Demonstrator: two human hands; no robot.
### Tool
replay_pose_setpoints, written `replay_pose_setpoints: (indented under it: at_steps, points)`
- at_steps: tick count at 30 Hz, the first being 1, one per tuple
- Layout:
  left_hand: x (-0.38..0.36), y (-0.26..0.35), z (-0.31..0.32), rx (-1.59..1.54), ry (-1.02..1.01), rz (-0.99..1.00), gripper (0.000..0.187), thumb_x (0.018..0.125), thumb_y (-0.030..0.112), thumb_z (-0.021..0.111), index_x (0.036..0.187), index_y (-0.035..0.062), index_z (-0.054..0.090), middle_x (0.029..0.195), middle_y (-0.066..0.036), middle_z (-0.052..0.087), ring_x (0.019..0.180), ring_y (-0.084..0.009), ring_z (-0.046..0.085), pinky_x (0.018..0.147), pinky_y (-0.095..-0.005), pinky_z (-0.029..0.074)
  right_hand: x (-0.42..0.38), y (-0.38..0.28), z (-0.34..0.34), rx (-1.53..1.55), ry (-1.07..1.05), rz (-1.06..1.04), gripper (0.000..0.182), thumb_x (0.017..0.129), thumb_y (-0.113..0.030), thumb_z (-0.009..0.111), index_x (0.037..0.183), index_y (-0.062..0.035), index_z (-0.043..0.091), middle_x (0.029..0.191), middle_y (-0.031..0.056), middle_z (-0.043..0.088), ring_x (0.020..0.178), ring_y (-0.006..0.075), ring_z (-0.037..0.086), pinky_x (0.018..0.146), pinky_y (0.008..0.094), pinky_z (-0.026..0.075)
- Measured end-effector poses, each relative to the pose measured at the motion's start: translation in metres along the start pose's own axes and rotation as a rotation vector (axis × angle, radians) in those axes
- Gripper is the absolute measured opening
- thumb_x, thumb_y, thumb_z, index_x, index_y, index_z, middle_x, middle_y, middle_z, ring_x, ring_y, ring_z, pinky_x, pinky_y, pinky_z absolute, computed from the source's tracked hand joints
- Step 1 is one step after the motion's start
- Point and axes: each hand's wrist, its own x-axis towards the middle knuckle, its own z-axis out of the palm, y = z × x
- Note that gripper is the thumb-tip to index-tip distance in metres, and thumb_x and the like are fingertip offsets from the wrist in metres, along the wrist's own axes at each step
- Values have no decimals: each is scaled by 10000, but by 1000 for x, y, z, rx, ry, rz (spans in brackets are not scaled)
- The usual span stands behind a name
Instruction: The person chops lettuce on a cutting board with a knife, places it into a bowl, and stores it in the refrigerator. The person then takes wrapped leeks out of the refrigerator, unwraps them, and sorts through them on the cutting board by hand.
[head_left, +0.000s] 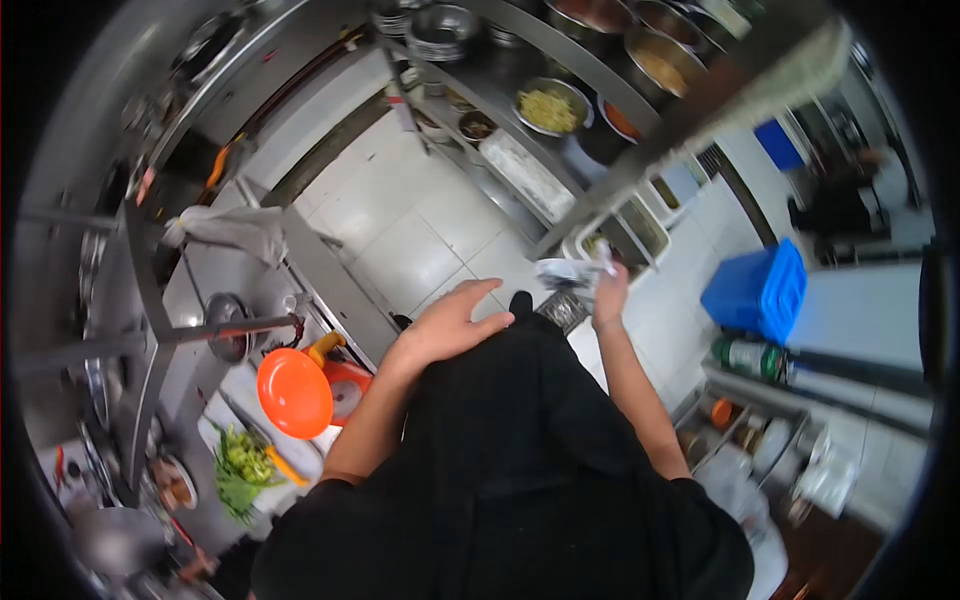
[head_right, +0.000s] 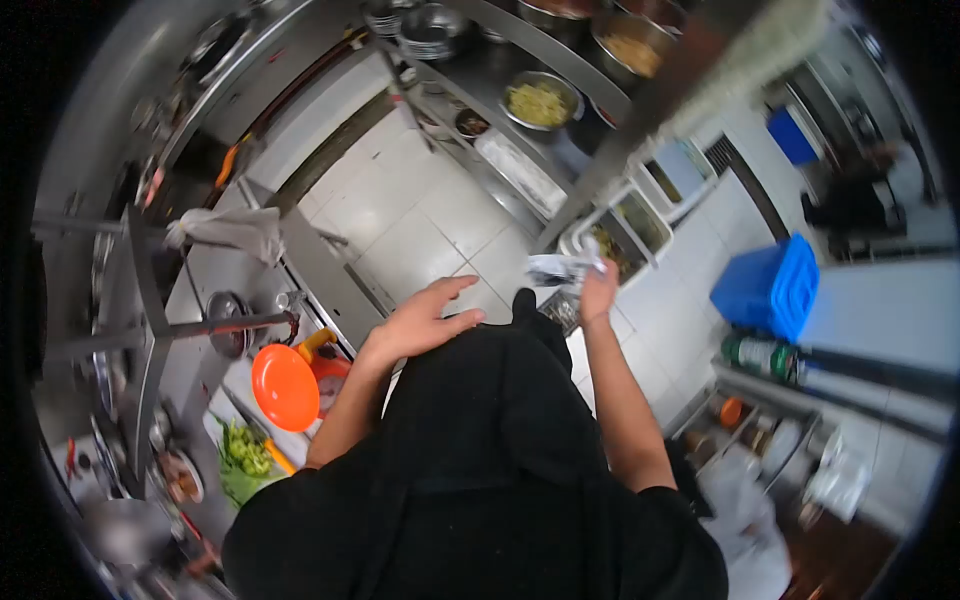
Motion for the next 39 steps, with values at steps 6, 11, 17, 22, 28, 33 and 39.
replay_pose_setpoints:
  at_steps: [6,11,17,22,28,33,39]
  points:
    - [48,32,3,44,21,-46,728,1008,496,680,1531,20,511,1525,-228,542,1395,-392,546,1157,-439,464,97,67,-12,98,168,396,708,916,-142,668,1533,86,404,1466,275,570,1291,373,600,1129,466,472]
    - [72,32,-4,4,113,-116,732,1013,522,651,1526,18,514,1524,-232,540,1372,-402,565,1155,-447,468,120,152,-8,-333,-149,62,752,880,-82,659,1576,2,386,1558,226,516,1367,389,576,1252,508,320]
    - [94,29,-34,14,171,-105,732,1018,507,650,1521,-7,513,1495,-241,565,1368,-416,562,1164,-442,450,129,97,21,-407,-311,104,678,885,-100,654,1515,-3,424,1506,228,538,1333,393,590,1217,510,344]
    - [120,12,-70,-73,135,-65,715,1023,505,645,1508,-6,526,1500,-242,561,1384,-412,547,1168,-436,443,151,44,66,-409,-378,58,617,889,-115,650,1464,-7,455,1463,231,557,1304,396,601,1187,511,364]
    - [159,-35,-152,-72,48,17,720,1028,526,634,1512,5,523,1491,-237,564,1372,-412,552,1161,-441,448,188,-32,147,-405,-372,-13,546,894,-133,645,1403,-12,492,1410,234,580,1270,400,614,1151,512,389]
    - [155,-110,-254,-78,226,29,705,1022,522,650,1510,26,530,1474,-242,569,1346,-404,570,1139,-443,469,227,-102,226,-462,-328,-84,488,898,-148,641,1353,-16,523,1367,236,599,1242,403,625,1121,514,409]
    - [106,-196,-390,-200,559,-171,714,995,547,658,1475,26,568,1432,-237,599,1335,-415,574,1146,-460,461,287,-185,316,-545,-286,-170,423,902,-166,636,1292,-21,560,1315,239,621,1208,408,639,1085,515,433]
